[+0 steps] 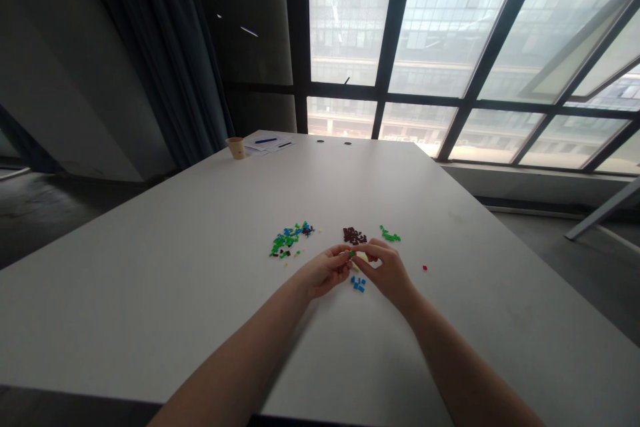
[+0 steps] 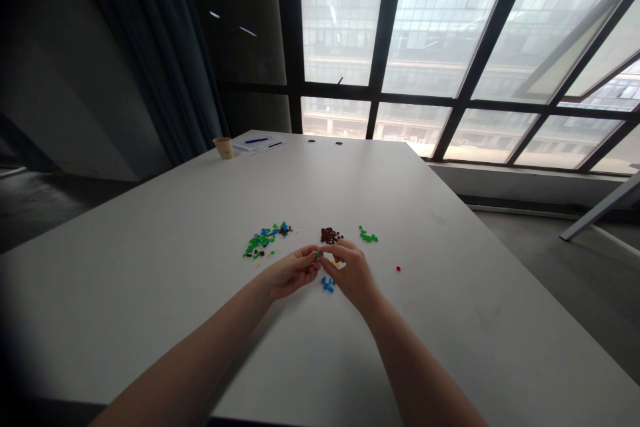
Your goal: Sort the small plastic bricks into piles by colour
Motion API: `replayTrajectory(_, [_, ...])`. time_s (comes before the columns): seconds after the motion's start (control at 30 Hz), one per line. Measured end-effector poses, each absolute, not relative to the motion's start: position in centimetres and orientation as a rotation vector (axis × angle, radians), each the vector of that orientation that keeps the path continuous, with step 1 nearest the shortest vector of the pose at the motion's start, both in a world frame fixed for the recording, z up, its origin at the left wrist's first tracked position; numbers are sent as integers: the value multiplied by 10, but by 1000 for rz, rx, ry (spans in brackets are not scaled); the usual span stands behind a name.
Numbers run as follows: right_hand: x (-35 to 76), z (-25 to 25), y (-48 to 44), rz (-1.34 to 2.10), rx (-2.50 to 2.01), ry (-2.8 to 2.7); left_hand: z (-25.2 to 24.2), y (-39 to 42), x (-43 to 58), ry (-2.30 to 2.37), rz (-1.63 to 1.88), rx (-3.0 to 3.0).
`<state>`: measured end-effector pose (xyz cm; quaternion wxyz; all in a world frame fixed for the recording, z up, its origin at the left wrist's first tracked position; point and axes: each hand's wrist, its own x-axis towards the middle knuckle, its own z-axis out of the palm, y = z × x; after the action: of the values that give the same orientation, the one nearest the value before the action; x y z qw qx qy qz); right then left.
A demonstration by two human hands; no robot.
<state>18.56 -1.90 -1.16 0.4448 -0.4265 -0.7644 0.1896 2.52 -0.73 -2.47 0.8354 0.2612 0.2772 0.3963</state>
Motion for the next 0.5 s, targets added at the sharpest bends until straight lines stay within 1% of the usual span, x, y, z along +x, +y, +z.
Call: replayTrajectory(0.5, [186,-9,-20,434,-1056,-1904,-17,-11,27,630,911,602])
